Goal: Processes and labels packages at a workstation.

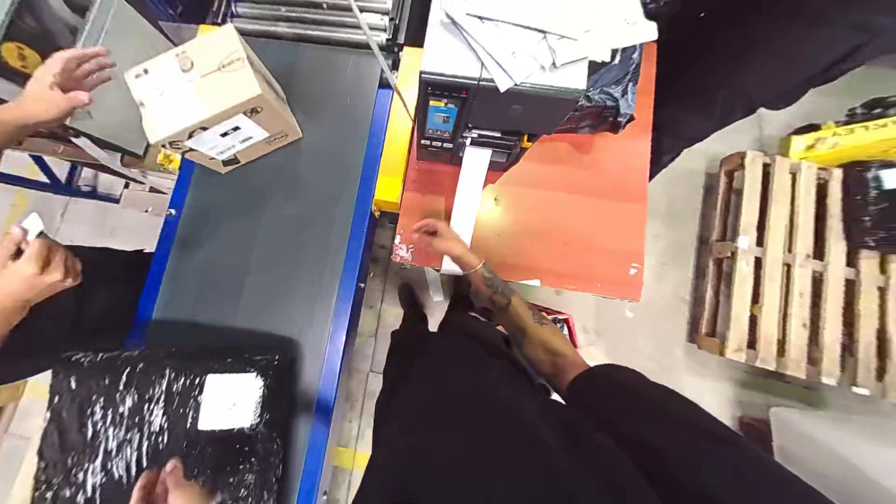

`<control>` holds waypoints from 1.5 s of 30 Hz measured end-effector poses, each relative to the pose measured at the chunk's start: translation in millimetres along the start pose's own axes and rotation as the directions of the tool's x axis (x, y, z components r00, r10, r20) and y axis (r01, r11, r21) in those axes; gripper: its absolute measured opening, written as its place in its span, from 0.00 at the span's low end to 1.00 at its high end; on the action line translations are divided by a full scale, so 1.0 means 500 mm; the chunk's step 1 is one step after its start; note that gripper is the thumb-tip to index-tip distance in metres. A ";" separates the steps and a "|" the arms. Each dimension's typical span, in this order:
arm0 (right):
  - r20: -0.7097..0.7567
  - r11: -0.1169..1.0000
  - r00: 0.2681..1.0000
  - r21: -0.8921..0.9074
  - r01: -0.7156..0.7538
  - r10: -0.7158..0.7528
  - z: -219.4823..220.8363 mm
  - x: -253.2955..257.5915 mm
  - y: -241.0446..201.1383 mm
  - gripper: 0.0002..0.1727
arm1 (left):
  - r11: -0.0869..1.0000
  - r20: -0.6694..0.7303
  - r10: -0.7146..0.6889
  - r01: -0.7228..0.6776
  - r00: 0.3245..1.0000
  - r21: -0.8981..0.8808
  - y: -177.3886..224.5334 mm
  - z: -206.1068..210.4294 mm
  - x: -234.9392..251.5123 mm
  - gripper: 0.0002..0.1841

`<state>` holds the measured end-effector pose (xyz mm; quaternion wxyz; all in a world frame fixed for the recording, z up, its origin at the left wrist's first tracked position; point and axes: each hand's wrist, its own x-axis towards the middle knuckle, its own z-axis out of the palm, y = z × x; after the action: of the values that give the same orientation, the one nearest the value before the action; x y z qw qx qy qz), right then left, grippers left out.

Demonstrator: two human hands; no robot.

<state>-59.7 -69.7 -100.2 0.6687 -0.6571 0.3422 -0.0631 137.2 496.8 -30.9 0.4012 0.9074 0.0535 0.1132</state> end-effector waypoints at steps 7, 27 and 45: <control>-0.542 0.964 0.831 0.264 0.027 0.125 -0.243 -0.047 -0.031 0.15 | 0.895 0.500 0.305 -0.064 0.811 -0.442 0.272 0.393 -0.101 0.23; -0.677 0.964 0.699 0.255 -0.073 0.232 -0.328 0.152 -0.001 0.38 | 0.940 0.908 0.339 -0.058 0.247 -0.335 0.331 0.515 -0.321 0.23; -0.708 0.940 0.627 -0.171 0.295 -0.325 -0.347 -0.592 -0.045 0.14 | 0.930 0.918 0.282 -0.157 -0.280 -0.333 0.527 0.727 -0.599 0.25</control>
<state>-369.5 -59.5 48.4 0.4441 -0.6393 0.4615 -0.4256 -60.9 3.3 -121.5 0.2975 0.6251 -0.4510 -0.5633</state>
